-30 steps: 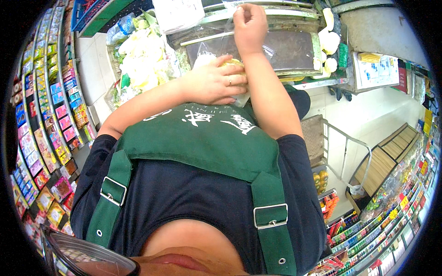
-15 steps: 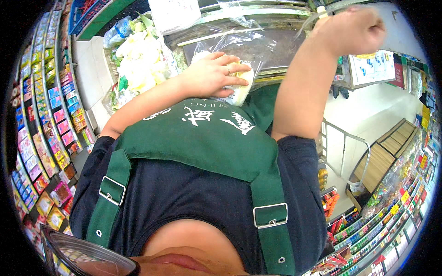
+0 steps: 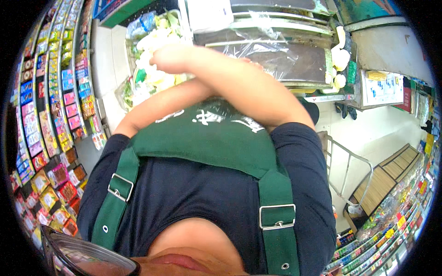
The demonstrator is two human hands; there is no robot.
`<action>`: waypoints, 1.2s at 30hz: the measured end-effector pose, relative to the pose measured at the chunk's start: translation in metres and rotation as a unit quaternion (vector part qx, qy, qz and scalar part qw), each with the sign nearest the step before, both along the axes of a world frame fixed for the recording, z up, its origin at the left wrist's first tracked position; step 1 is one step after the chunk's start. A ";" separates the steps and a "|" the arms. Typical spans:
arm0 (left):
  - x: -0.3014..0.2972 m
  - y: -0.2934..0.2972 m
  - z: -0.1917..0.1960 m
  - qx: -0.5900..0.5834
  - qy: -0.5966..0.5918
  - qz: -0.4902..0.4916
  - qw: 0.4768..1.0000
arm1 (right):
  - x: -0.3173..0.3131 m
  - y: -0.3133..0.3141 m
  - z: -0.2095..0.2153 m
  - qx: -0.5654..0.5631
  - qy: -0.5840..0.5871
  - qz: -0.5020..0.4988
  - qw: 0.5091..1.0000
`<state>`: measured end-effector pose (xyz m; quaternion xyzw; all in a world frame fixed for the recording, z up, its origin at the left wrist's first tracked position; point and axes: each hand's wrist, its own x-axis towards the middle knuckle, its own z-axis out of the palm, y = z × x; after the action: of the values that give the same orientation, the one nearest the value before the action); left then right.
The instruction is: The person places napa cabbage into clear plastic bags, seals them, and stacks the finished packages on a counter. The person repeats this process for several heads of cabbage, handling each one individually.
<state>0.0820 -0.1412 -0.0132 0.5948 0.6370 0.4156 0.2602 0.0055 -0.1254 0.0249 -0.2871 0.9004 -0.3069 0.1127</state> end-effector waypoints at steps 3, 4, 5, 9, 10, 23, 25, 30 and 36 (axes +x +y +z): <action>0.005 0.016 -0.007 0.005 0.086 -0.042 0.995 | 0.048 0.057 0.060 -0.044 0.182 -0.098 0.978; 0.003 0.018 -0.002 -0.002 0.143 -0.058 0.988 | 0.065 0.075 0.062 -0.112 0.212 -0.158 0.958; -0.001 0.019 0.012 -0.022 0.229 -0.075 0.970 | 0.084 0.099 0.063 -0.151 0.235 -0.212 0.936; -0.004 0.022 0.025 0.021 0.305 -0.093 0.948 | 0.188 0.195 0.011 -0.223 0.173 -0.583 0.762; -0.004 0.021 0.027 0.010 0.289 -0.095 0.952 | 0.215 0.205 -0.004 -0.185 0.128 -0.660 0.717; -0.022 0.006 0.028 0.086 0.264 0.075 0.958 | 0.225 0.176 -0.058 -0.285 -0.106 -0.550 0.778; -0.019 -0.013 0.031 0.096 0.240 0.152 0.954 | 0.226 0.191 -0.057 -0.242 -0.148 -0.507 0.814; -0.032 -0.056 -0.003 -0.032 -0.169 0.386 0.906 | 0.219 0.209 -0.049 -0.304 -0.125 -0.554 0.765; -0.041 -0.030 -0.013 -0.134 -0.265 0.251 0.921 | 0.209 0.190 -0.054 -0.390 -0.140 -0.564 0.714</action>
<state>0.0411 -0.1708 -0.0262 0.2431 0.7231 0.5203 0.3838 0.2142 0.0644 -0.0288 0.3020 0.6699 -0.6737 -0.0789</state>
